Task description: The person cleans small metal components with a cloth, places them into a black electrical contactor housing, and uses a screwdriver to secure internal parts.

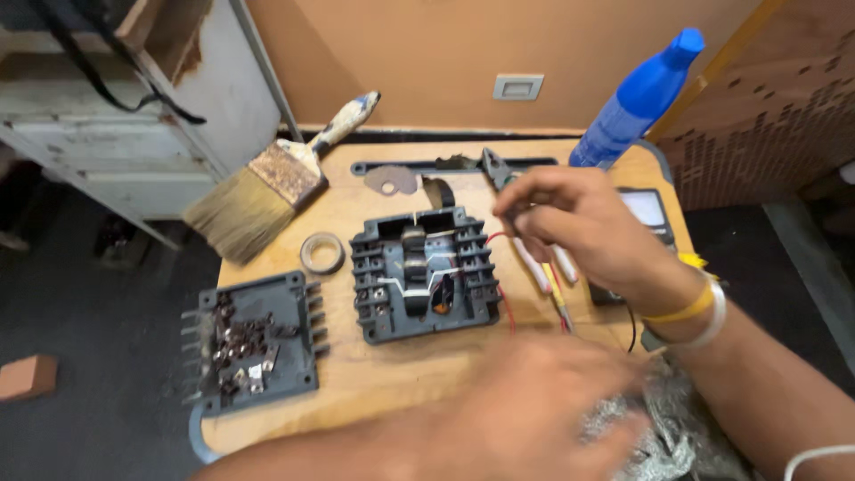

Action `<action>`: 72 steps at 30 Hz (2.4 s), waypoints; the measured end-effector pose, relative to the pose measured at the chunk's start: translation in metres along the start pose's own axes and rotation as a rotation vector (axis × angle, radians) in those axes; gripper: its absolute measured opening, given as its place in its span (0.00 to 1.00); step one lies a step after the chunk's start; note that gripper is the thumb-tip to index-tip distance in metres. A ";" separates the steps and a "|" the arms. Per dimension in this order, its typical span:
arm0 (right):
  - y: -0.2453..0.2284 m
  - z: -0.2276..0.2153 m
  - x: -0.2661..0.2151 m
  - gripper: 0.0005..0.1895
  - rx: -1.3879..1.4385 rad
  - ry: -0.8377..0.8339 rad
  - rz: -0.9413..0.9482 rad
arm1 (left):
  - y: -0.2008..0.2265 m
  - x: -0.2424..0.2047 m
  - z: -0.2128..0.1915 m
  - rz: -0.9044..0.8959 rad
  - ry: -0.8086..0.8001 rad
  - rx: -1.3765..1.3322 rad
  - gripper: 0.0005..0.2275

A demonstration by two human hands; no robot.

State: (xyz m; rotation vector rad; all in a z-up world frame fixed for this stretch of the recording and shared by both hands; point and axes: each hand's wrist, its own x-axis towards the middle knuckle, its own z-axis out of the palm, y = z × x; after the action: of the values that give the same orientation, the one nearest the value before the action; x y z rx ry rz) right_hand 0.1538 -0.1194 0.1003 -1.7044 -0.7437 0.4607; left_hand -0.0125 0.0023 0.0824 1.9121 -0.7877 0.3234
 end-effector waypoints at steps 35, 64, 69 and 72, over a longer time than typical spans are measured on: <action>0.028 0.017 -0.003 0.11 -0.632 0.420 -0.361 | -0.241 0.047 -0.179 -0.564 -0.182 0.646 0.24; 0.024 0.014 -0.012 0.13 -0.698 0.438 -0.357 | -0.237 0.110 -0.143 -0.401 -0.314 0.640 0.11; 0.035 -0.001 -0.018 0.10 -0.678 0.406 -0.415 | -0.220 0.087 -0.167 -0.177 -0.087 0.530 0.15; 0.050 -0.032 -0.032 0.10 -0.667 0.399 -0.378 | -0.200 0.060 -0.201 -0.131 0.086 0.488 0.05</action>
State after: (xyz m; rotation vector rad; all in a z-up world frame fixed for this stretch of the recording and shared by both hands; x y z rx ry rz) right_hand 0.1635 -0.1712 0.0577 -2.1057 -0.9533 -0.4334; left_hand 0.1853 0.2132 0.0668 2.3739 -0.5542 0.5509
